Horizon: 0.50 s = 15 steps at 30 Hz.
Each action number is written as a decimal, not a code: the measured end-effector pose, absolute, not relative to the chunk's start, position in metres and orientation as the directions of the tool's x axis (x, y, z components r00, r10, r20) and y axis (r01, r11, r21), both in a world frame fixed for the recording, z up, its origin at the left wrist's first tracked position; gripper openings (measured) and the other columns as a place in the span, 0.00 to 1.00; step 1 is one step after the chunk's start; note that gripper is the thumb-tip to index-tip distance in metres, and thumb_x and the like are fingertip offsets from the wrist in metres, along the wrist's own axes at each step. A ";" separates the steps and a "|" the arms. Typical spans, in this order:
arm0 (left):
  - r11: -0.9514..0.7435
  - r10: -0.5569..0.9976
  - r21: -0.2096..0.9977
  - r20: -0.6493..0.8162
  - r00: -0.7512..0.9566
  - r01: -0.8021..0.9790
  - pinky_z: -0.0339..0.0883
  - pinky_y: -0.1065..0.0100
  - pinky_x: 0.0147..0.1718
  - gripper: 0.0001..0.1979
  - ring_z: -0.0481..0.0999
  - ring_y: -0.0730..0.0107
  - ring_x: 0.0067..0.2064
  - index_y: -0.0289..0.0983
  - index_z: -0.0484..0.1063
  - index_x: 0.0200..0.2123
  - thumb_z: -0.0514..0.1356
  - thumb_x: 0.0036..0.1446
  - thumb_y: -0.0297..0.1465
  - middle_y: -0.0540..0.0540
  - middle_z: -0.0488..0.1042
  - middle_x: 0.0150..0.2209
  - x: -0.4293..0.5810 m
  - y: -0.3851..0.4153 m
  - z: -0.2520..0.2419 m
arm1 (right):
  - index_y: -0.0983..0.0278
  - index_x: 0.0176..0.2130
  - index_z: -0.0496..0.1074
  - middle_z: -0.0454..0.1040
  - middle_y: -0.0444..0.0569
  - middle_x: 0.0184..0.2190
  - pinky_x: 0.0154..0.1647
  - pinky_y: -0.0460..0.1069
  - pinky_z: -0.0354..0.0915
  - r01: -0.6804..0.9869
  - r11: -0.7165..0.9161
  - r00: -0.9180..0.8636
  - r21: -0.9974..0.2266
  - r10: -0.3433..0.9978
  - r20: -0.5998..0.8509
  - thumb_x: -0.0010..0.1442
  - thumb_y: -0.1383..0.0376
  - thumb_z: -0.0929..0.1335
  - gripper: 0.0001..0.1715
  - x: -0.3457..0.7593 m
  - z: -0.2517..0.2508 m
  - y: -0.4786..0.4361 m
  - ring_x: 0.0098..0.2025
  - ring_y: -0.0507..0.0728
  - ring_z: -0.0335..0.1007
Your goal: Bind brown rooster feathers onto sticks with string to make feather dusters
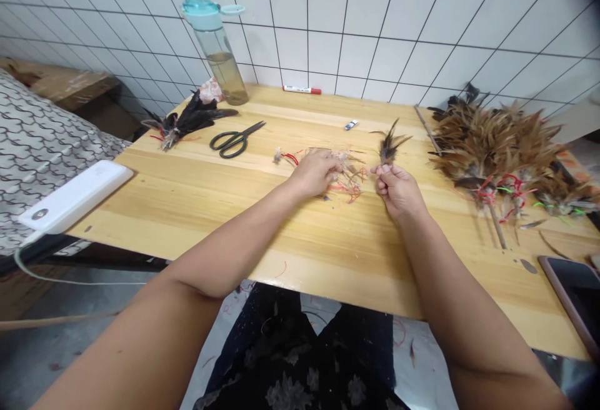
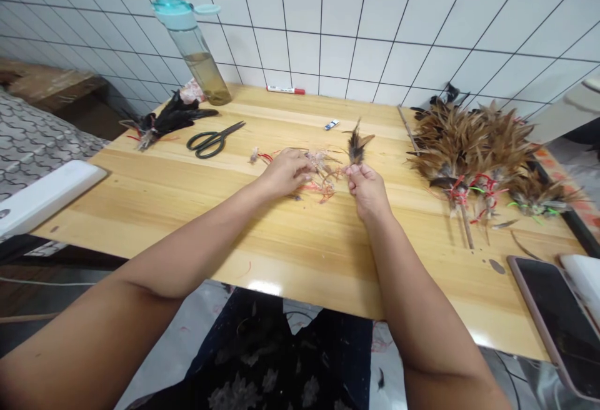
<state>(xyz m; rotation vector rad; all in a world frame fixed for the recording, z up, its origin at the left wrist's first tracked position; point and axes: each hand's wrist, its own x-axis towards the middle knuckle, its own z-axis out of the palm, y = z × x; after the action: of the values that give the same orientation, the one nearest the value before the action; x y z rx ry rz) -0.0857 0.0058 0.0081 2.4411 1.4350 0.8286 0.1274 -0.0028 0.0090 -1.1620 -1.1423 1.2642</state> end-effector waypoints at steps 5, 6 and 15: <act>-0.543 0.833 0.319 0.325 0.448 0.777 0.62 0.60 0.45 0.08 0.70 0.61 0.42 0.37 0.76 0.31 0.58 0.53 0.22 0.44 0.75 0.36 -0.084 0.005 0.006 | 0.62 0.26 0.65 0.72 0.45 0.31 0.18 0.43 0.44 -0.138 -0.025 0.043 -0.990 0.999 -0.031 0.42 0.54 0.74 0.20 0.129 0.004 0.000 0.20 0.44 0.51; -0.541 0.832 0.305 0.329 0.446 0.784 0.62 0.60 0.45 0.08 0.69 0.61 0.41 0.37 0.76 0.30 0.57 0.53 0.22 0.44 0.74 0.35 -0.087 0.006 0.007 | 0.62 0.26 0.65 0.72 0.45 0.31 0.18 0.43 0.44 -0.147 -0.022 0.053 -0.989 0.998 -0.030 0.42 0.54 0.74 0.20 0.129 0.004 0.000 0.20 0.44 0.51; -0.534 0.770 0.241 0.534 0.349 0.810 0.62 0.61 0.45 0.13 0.65 0.61 0.43 0.38 0.78 0.43 0.56 0.59 0.23 0.43 0.73 0.41 -0.092 0.025 0.011 | 0.63 0.25 0.64 0.70 0.44 0.28 0.18 0.42 0.45 -0.213 0.023 0.097 -0.977 0.995 0.002 0.43 0.53 0.75 0.22 0.131 -0.005 0.006 0.20 0.43 0.51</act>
<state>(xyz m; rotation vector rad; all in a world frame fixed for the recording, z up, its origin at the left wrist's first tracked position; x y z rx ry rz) -0.0921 0.0250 0.0105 2.6328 1.5444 0.9820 0.1306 0.0059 -0.0049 -1.0849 -0.9870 1.2238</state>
